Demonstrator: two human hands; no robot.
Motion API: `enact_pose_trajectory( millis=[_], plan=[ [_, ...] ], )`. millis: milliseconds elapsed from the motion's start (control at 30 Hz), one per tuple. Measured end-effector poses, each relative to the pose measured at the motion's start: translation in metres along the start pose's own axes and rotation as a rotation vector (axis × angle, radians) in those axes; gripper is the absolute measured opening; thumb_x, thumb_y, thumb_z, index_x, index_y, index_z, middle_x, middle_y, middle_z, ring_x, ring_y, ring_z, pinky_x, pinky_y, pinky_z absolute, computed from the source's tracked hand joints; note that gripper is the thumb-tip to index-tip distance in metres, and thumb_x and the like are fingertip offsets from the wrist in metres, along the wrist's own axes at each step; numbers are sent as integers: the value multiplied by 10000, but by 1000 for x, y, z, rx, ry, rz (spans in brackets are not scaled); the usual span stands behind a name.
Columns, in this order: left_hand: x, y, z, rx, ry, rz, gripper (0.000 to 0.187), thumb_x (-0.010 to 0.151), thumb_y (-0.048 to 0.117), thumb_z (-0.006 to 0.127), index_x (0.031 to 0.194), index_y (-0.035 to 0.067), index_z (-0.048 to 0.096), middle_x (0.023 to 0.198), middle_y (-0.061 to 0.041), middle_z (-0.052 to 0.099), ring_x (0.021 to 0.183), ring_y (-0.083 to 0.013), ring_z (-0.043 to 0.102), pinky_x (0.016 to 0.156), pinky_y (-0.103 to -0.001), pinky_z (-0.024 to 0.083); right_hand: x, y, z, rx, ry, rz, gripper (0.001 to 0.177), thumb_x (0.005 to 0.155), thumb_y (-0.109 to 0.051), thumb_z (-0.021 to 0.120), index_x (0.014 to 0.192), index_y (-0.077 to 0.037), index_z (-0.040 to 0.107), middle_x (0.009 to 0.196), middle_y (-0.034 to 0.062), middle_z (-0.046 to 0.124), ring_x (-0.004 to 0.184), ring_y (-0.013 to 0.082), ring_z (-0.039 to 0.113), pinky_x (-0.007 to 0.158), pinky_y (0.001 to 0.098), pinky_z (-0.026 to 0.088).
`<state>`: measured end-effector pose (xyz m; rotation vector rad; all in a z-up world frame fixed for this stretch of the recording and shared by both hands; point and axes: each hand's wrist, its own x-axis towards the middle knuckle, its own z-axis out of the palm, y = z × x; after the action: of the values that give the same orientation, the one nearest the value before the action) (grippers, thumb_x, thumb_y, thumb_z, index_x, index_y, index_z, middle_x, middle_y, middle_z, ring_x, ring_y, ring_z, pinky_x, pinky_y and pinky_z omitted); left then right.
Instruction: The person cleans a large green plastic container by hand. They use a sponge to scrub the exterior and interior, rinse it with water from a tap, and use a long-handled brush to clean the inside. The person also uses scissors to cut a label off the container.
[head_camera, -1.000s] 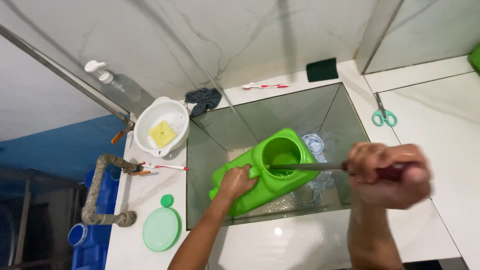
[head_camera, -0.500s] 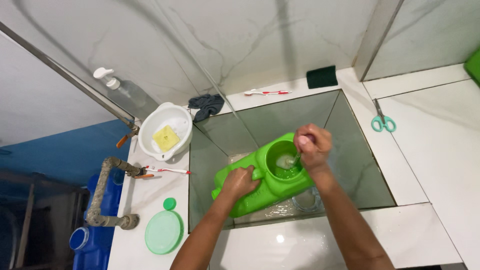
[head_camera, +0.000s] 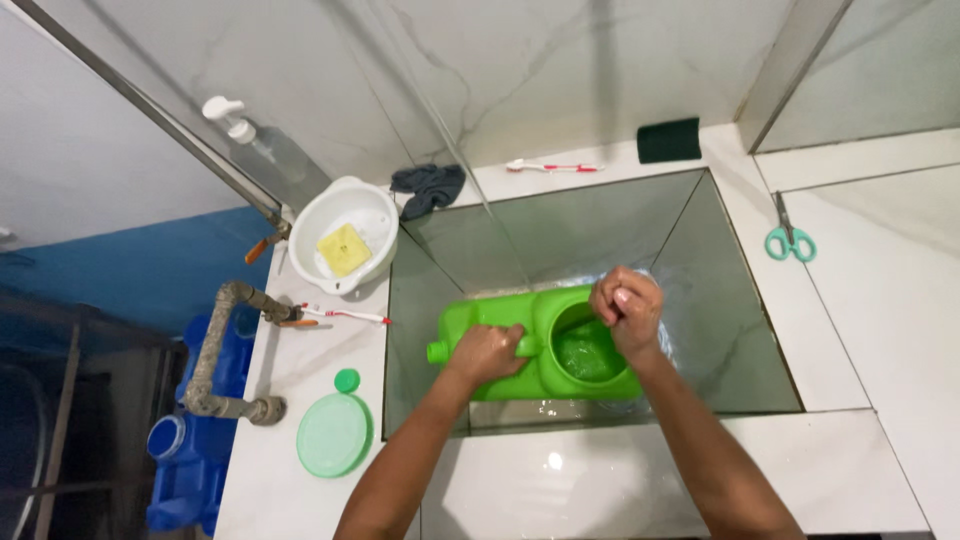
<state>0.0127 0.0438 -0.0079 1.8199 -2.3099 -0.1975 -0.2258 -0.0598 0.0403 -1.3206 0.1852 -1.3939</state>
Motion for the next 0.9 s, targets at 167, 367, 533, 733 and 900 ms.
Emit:
enact_pose_trajectory(
  millis=[167,367,533,733,900],
  plan=[
    [-23,7,4,-51,67,-48,306,768,298,799,888,50,666,730,-201,717,675,-401,703,633,-515,571,-19,-13,-17,-174,13,277,262,1042,-239,465,884,-32,492,697,75,522,693,155,533,655,274,440],
    [-49,58,-8,-40,191,31,287,726,238,822,877,46,671,764,-191,725,693,-397,710,614,-509,563,-95,-119,12,-188,327,-206,163,971,-65,568,1037,-67,419,890,107,517,579,112,487,478,291,442],
    [-78,86,-42,75,257,175,382,693,254,851,936,41,648,804,-172,732,667,-359,717,566,-467,572,-184,-226,50,-276,85,-359,242,1022,-93,508,784,-109,471,542,48,453,456,137,429,458,303,419],
    [-157,147,-47,211,394,251,382,639,230,843,916,96,618,801,-99,708,707,-293,722,613,-414,576,-222,-241,64,-28,436,-400,244,1003,-74,456,784,-91,351,520,42,361,447,140,315,499,326,355],
    [-169,166,-49,248,432,221,362,653,207,833,921,95,615,761,-76,687,691,-279,711,590,-416,555,-298,-335,37,-102,83,-434,199,944,-44,490,764,-63,409,572,68,421,486,183,385,520,351,386]
  ],
)
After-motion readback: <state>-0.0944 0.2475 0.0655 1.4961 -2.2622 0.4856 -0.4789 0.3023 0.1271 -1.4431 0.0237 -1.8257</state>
